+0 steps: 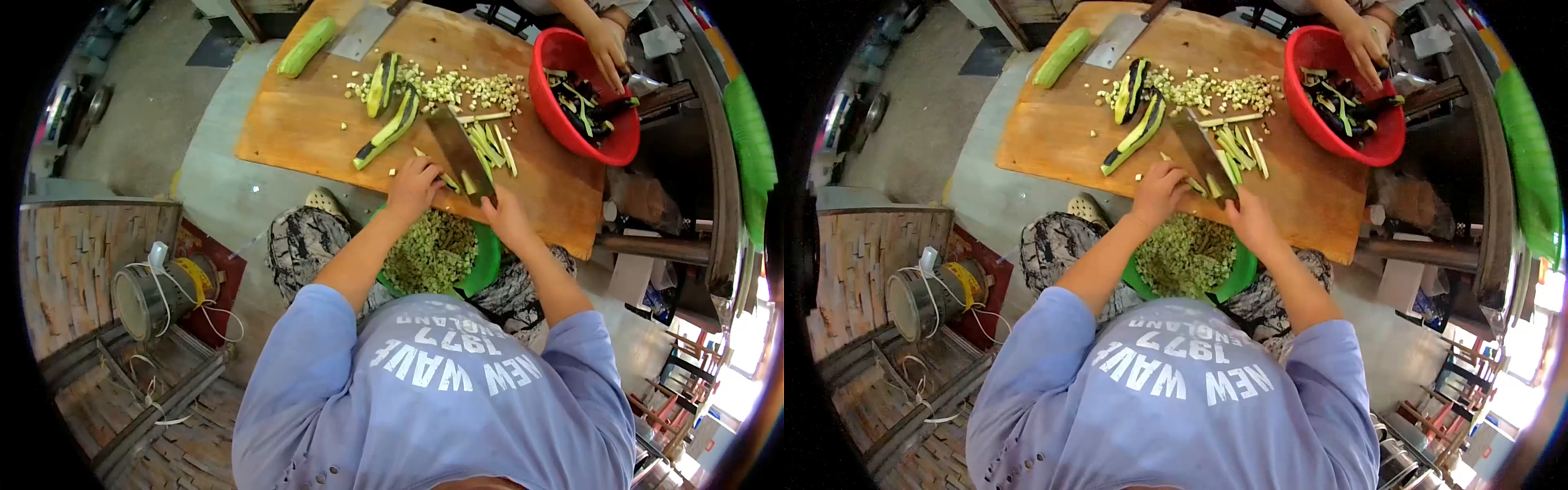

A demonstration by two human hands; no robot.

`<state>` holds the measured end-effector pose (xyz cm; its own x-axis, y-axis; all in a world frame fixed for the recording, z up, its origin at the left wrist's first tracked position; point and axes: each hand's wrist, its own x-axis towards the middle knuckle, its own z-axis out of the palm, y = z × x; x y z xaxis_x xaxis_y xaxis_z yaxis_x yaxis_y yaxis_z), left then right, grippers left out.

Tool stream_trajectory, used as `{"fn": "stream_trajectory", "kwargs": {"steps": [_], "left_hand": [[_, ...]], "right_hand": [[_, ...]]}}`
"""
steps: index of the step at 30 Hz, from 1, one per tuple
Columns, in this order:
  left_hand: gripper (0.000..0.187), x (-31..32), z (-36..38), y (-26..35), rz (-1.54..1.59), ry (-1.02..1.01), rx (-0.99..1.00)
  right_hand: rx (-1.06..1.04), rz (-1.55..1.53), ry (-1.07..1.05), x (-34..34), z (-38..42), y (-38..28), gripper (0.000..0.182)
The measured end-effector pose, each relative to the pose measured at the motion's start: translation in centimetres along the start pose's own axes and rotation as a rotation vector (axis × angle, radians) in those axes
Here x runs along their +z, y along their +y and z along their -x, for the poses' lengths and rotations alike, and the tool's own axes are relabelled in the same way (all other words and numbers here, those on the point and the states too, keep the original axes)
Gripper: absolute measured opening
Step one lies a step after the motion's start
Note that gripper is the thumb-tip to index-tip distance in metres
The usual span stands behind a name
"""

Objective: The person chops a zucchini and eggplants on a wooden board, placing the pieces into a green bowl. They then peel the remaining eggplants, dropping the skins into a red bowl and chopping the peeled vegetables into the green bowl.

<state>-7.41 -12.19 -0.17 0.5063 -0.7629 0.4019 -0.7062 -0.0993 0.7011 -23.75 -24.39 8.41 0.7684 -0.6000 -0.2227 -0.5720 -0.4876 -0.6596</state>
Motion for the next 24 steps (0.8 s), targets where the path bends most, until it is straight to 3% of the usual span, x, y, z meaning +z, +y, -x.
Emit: {"fn": "stream_trajectory", "kwargs": {"steps": [2,5,8,9,12,15,21,24], "left_hand": [[0.022,-0.7,-0.4,0.2,0.157,-0.077,-0.192],[0.026,-3.6,-2.0,-2.3,-0.114,0.319,-0.184],[0.029,-6.3,-3.5,-3.5,-0.141,0.244,-0.364],[0.033,-6.7,-3.9,-4.0,-0.208,0.108,-0.398],[0.033,-6.8,-3.4,-4.4,-0.36,0.02,-0.289],[0.036,-5.8,-3.8,-3.8,-0.223,-0.079,-0.305],[0.033,-3.8,-3.7,-2.6,-0.161,-0.081,-0.353],[0.029,-4.5,-3.3,-1.6,-0.338,-0.104,-0.297]], "right_hand": [[-0.037,-0.028,0.017,-1.0,0.4,0.3,0.019],[-0.099,0.052,-0.11,-1.6,1.5,-0.6,0.018],[-0.118,0.107,-0.209,-1.3,2.0,-0.8,0.017],[-0.111,0.106,-0.23,-0.9,1.8,-0.7,0.017],[0.014,-0.122,-0.152,-0.8,0.7,1.0,0.015],[0.027,-0.175,0.003,-1.6,0.1,1.4,0.017],[-0.139,0.418,-0.031,-2.8,0.1,-5.2,0.016],[-0.104,0.446,-0.102,0.5,-2.7,-3.7,0.014]]}}
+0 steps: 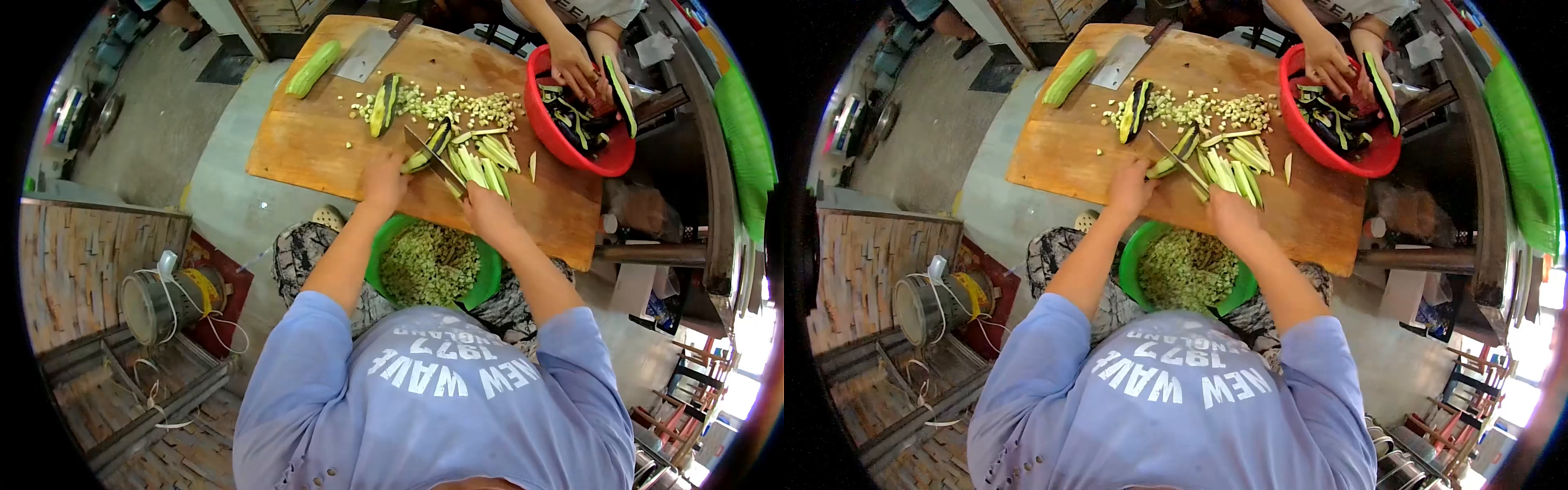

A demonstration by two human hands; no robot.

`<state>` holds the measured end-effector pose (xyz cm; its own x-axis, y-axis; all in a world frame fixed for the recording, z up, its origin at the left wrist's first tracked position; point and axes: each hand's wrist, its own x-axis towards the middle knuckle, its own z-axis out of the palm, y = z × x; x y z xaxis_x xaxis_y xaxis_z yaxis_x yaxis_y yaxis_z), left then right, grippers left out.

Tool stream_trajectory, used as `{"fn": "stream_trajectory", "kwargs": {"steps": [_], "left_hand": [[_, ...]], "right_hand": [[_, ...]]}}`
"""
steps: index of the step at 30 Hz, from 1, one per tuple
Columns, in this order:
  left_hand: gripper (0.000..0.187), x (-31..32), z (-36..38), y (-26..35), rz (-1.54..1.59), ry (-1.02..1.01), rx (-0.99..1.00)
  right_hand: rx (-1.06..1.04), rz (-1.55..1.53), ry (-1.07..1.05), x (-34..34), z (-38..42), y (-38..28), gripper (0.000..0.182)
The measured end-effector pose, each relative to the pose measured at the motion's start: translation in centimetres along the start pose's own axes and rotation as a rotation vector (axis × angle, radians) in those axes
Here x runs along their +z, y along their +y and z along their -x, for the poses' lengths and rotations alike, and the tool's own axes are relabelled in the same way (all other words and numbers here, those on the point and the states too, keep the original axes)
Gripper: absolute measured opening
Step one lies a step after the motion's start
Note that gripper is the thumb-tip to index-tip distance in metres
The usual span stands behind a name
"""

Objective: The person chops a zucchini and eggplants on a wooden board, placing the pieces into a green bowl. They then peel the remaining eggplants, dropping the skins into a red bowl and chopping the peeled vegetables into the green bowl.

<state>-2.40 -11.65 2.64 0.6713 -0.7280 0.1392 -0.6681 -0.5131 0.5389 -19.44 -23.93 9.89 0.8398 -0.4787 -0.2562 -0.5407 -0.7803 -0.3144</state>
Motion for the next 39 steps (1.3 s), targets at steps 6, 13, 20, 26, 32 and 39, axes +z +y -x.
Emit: {"fn": "stream_trajectory", "kwargs": {"steps": [6,13,20,26,32,39], "left_hand": [[0.034,-0.6,0.6,2.7,-0.037,0.069,0.51],[0.039,3.4,4.1,2.6,0.201,0.017,0.497],[0.025,4.2,4.2,3.0,0.288,0.086,0.435],[0.027,4.3,3.8,2.8,0.308,0.136,0.482],[0.025,4.1,3.9,3.0,0.3,0.125,0.458],[0.026,4.6,4.2,2.9,0.313,0.124,0.394]], "right_hand": [[0.165,-0.498,0.108,1.7,0.1,3.1,0.018],[0.167,-0.399,0.069,-0.9,4.4,4.3,0.02],[0.015,-0.062,0.048,-2.5,7.5,2.5,0.016],[0.025,0.008,-0.014,-3.0,7.1,1.9,0.018],[-0.006,-0.085,0.076,1.2,3.6,2.3,0.023],[0.063,-0.167,0.042,-2.3,5.9,1.6,0.03]]}}
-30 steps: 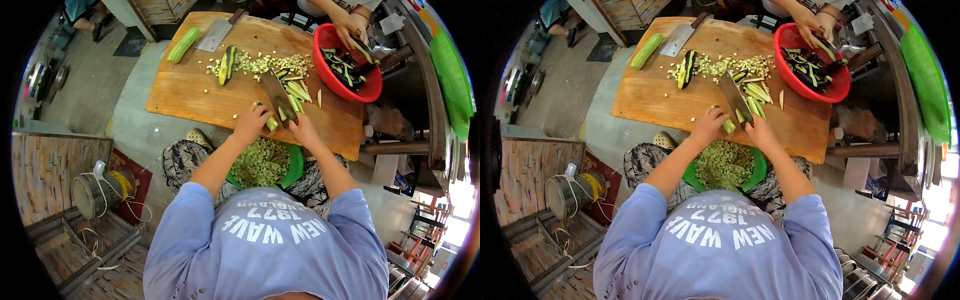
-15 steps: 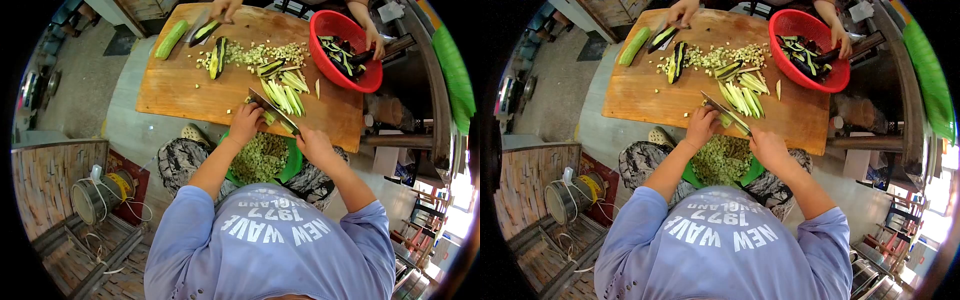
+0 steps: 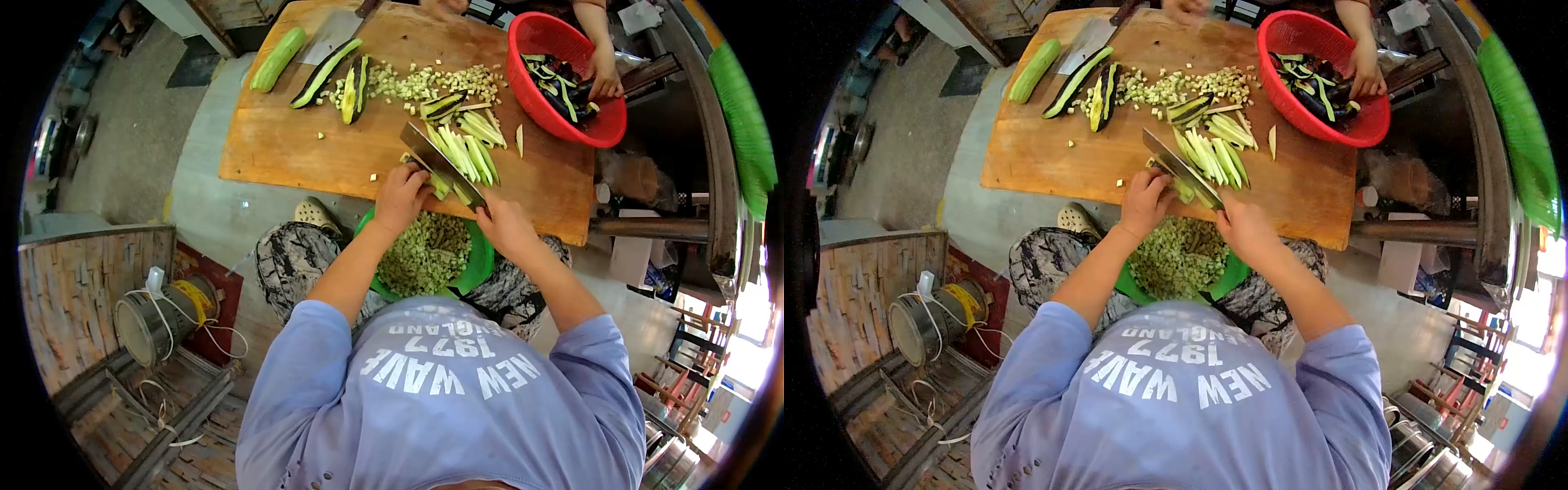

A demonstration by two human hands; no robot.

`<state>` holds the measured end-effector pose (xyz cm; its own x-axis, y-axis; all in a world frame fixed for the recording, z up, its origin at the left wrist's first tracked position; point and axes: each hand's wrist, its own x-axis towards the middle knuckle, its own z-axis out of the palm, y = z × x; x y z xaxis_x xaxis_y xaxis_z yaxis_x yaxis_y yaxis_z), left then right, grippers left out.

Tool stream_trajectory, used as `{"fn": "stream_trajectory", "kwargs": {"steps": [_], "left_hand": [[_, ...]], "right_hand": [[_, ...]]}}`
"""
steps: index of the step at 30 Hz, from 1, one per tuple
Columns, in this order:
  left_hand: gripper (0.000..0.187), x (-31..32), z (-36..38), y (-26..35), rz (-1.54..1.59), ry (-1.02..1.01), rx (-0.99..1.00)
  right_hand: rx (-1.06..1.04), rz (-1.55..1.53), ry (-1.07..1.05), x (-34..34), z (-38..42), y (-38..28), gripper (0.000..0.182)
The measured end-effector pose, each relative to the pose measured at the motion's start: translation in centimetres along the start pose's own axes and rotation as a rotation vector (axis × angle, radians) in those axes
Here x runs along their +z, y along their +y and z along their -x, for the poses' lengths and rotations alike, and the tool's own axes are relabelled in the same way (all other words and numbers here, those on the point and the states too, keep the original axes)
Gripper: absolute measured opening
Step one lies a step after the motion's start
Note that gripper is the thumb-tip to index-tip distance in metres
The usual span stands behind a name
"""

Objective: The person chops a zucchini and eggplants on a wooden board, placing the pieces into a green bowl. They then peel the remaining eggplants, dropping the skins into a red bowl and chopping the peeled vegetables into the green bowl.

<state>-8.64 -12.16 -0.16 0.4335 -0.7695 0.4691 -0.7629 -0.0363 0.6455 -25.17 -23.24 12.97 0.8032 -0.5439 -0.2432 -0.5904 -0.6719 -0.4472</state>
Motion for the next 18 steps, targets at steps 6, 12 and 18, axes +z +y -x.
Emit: {"fn": "stream_trajectory", "kwargs": {"steps": [6,12,18], "left_hand": [[0.026,0.2,-0.1,-0.2,0.007,0.036,0.019],[0.026,-0.2,-0.5,0.1,0.004,0.025,0.017],[0.029,1.1,-1.3,0.3,-0.139,0.004,0.068]], "right_hand": [[-0.026,0.098,-0.05,-0.9,1.1,0.0,0.028],[-0.007,0.058,0.001,3.3,-1.6,0.4,0.017],[0.128,-0.245,0.013,2.1,-2.5,1.7,0.018]]}}
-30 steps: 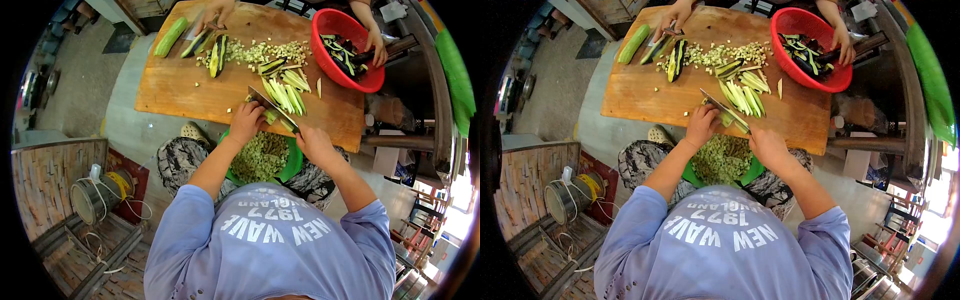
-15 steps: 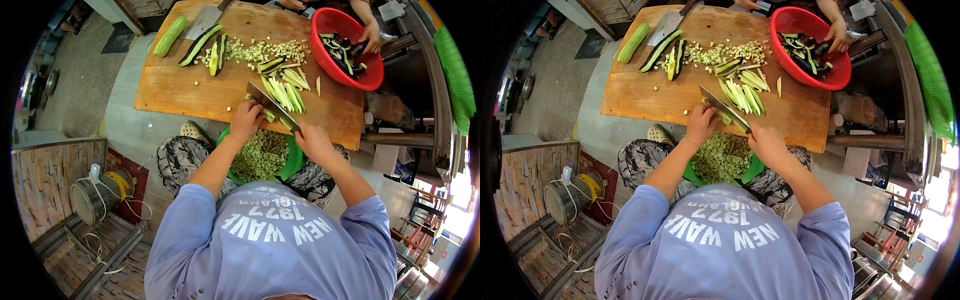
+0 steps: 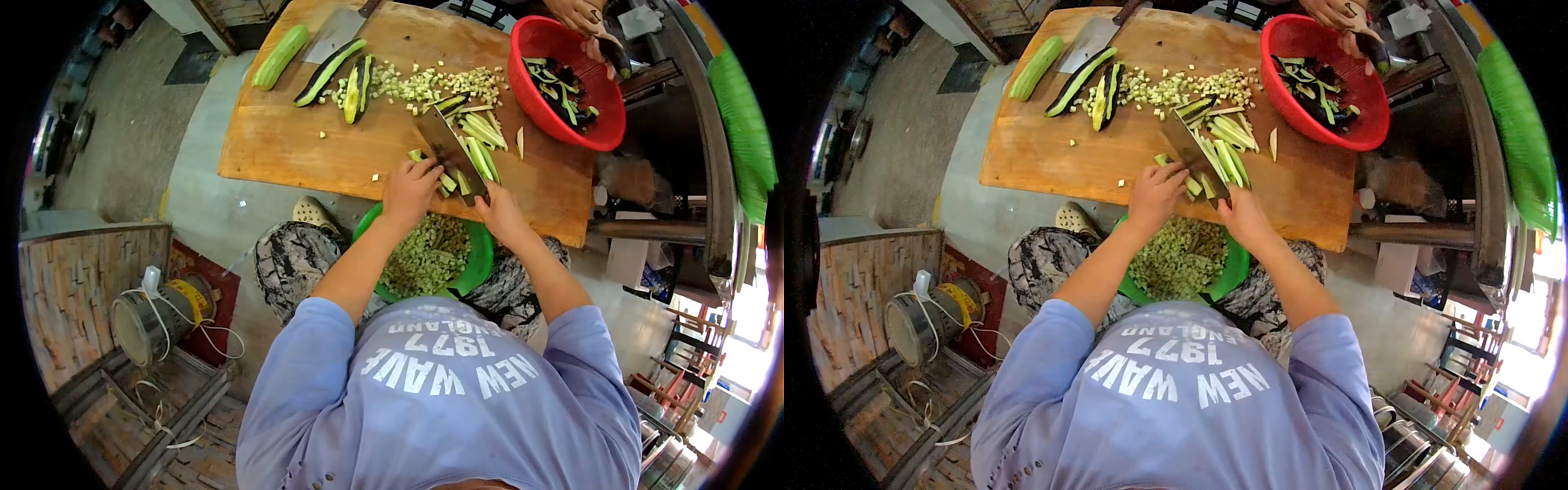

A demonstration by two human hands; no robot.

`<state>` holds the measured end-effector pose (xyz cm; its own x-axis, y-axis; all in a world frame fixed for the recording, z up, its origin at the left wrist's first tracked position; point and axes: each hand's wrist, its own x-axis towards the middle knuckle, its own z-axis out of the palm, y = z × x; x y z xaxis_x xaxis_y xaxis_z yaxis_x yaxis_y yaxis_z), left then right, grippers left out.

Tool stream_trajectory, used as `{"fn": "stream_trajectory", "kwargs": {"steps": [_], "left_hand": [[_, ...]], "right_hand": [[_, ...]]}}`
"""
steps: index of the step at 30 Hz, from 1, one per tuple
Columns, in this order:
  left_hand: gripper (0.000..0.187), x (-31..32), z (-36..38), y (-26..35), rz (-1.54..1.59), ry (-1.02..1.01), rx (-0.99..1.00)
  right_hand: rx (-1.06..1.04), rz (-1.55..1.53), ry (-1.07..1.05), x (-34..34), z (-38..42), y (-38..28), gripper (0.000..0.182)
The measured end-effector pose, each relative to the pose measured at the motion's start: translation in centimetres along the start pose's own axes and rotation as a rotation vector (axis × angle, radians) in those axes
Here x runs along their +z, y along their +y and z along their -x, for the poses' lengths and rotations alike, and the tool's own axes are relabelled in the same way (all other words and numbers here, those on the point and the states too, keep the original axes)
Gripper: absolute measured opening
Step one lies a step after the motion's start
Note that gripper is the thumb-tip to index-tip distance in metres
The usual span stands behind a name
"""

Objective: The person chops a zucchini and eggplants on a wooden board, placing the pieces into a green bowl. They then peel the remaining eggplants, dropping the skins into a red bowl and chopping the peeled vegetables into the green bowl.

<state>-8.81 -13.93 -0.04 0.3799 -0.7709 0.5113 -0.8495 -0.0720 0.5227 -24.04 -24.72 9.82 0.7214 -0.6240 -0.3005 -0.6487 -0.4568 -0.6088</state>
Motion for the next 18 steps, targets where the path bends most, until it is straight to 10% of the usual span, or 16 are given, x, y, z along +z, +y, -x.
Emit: {"fn": "stream_trajectory", "kwargs": {"steps": [18], "left_hand": [[0.023,-0.3,0.0,0.4,0.017,-0.038,-0.115]], "right_hand": [[-0.08,0.25,0.04,0.5,0.3,0.0,0.015]]}}
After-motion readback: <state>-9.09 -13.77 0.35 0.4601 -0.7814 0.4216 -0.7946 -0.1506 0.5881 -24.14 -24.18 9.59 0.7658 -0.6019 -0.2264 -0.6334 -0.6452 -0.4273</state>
